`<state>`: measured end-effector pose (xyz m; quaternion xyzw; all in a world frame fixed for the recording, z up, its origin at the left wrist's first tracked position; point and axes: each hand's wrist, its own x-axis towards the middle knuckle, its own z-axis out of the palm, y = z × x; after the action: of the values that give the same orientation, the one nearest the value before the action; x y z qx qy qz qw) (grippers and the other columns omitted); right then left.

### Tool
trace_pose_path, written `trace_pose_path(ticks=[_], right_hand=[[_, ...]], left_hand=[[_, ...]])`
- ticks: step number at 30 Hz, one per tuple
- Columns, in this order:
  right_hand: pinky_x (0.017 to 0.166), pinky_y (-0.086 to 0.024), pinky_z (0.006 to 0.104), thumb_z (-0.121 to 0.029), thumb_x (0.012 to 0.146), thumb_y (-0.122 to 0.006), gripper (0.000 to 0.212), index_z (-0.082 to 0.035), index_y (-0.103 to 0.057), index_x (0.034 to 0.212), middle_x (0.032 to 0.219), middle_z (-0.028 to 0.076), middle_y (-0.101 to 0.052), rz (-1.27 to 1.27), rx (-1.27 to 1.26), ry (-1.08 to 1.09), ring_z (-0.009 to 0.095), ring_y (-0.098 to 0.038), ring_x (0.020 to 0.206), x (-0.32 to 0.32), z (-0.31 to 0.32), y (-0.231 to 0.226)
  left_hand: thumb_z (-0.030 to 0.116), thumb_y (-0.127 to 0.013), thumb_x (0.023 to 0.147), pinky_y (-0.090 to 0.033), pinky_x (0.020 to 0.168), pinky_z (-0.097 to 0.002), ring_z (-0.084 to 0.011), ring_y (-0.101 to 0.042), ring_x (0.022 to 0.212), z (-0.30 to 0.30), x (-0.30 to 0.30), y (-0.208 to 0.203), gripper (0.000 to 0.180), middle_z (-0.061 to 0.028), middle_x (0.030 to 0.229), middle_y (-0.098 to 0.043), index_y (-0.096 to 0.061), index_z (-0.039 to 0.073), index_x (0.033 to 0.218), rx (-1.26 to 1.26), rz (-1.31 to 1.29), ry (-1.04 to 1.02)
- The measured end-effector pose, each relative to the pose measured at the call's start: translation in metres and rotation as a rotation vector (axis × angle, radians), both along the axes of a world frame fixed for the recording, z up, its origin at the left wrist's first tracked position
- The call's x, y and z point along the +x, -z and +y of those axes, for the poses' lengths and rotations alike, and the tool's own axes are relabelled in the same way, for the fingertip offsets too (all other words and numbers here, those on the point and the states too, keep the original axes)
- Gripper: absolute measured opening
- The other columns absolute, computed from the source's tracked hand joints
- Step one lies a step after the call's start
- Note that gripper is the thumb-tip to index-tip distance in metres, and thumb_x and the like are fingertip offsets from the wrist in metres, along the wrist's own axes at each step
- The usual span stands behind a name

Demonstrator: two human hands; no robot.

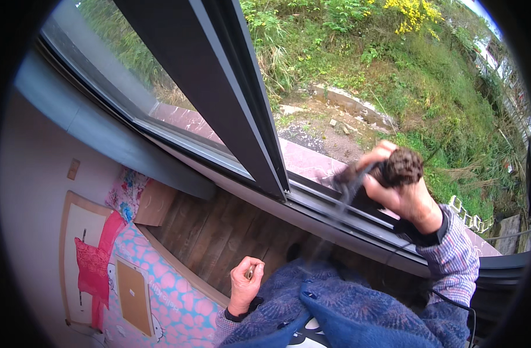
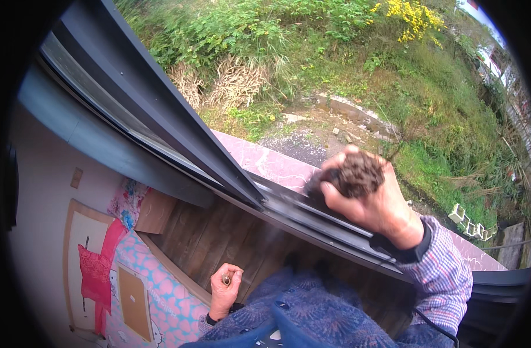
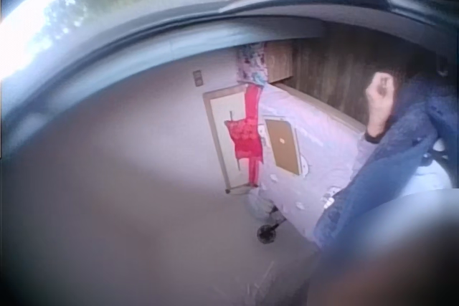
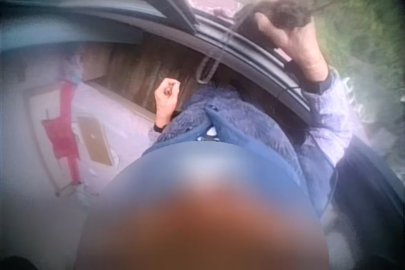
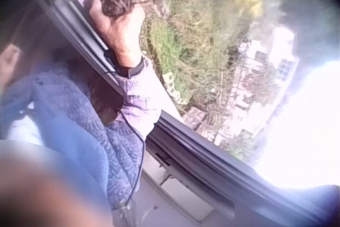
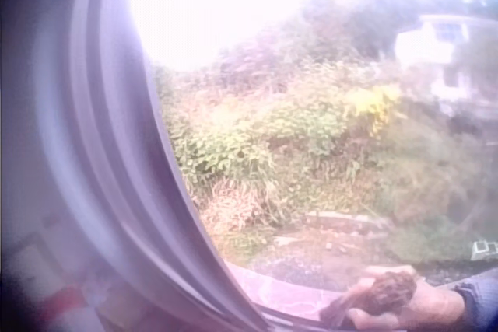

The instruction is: The person uses a flat wooden tool to scrape debris from the window frame and then wipes the frame with a cloth. The person opens and closes the window and screen multiple times to access different sections of the frame while cleaning.

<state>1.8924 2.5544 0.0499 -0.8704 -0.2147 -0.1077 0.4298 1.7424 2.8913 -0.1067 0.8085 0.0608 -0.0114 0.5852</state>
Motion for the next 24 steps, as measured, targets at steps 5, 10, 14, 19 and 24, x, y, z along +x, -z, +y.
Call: trace_pose_path(ticks=[5,10,14,19,24], right_hand=[[0.071,-0.049,0.0277,-0.007,0.080,-0.074,0.012,-0.005,-0.070,0.091,0.079,0.004,-0.064,-0.127,0.132,-0.020,0.014,-0.062,0.073,-0.004,0.015,0.039],[0.062,-0.052,0.0335,-0.012,0.081,-0.075,0.013,-0.004,-0.066,0.087,0.077,0.010,-0.066,-0.216,0.210,-0.082,0.022,-0.067,0.067,0.045,0.057,0.080],[0.067,-0.053,0.0439,-0.027,0.085,-0.073,0.025,-0.003,-0.067,0.091,0.078,0.017,-0.066,-0.276,0.271,0.055,0.034,-0.068,0.073,0.092,0.112,0.078],[0.076,-0.054,0.0281,-0.011,0.089,-0.072,0.014,-0.002,-0.068,0.099,0.090,0.001,-0.069,0.018,0.856,-0.060,0.011,-0.064,0.083,0.105,0.109,0.056],[0.073,-0.055,0.0307,-0.014,0.083,-0.075,0.019,-0.003,-0.070,0.098,0.086,0.009,-0.071,-0.034,0.204,-0.023,0.017,-0.069,0.080,0.015,0.028,0.023]], left_hand=[[0.003,-0.069,0.092,-0.041,0.054,-0.0236,-0.0049,-0.051,0.057,-0.008,0.001,0.002,0.006,0.0013,0.064,-0.056,-0.065,0.002,0.088,-0.002,0.017,0.076],[0.003,-0.069,0.092,-0.043,0.055,-0.0243,-0.0061,-0.054,0.057,-0.009,-0.002,-0.001,0.006,-0.0005,0.064,-0.058,-0.065,0.002,0.087,0.000,-0.001,0.079],[0.004,-0.069,0.092,-0.043,0.055,-0.0245,-0.0060,-0.053,0.057,-0.005,-0.009,-0.004,0.007,-0.0004,0.064,-0.058,-0.065,0.002,0.087,0.036,-0.033,0.043],[0.004,-0.068,0.092,-0.042,0.055,-0.0242,-0.0052,-0.051,0.059,0.001,-0.021,-0.009,0.006,-0.0004,0.066,-0.058,-0.065,0.001,0.088,0.046,-0.043,-0.002],[0.002,-0.067,0.092,-0.041,0.055,-0.0241,-0.0051,-0.050,0.059,-0.001,-0.021,-0.006,0.005,0.0004,0.066,-0.057,-0.065,0.001,0.088,0.027,-0.043,-0.030]])
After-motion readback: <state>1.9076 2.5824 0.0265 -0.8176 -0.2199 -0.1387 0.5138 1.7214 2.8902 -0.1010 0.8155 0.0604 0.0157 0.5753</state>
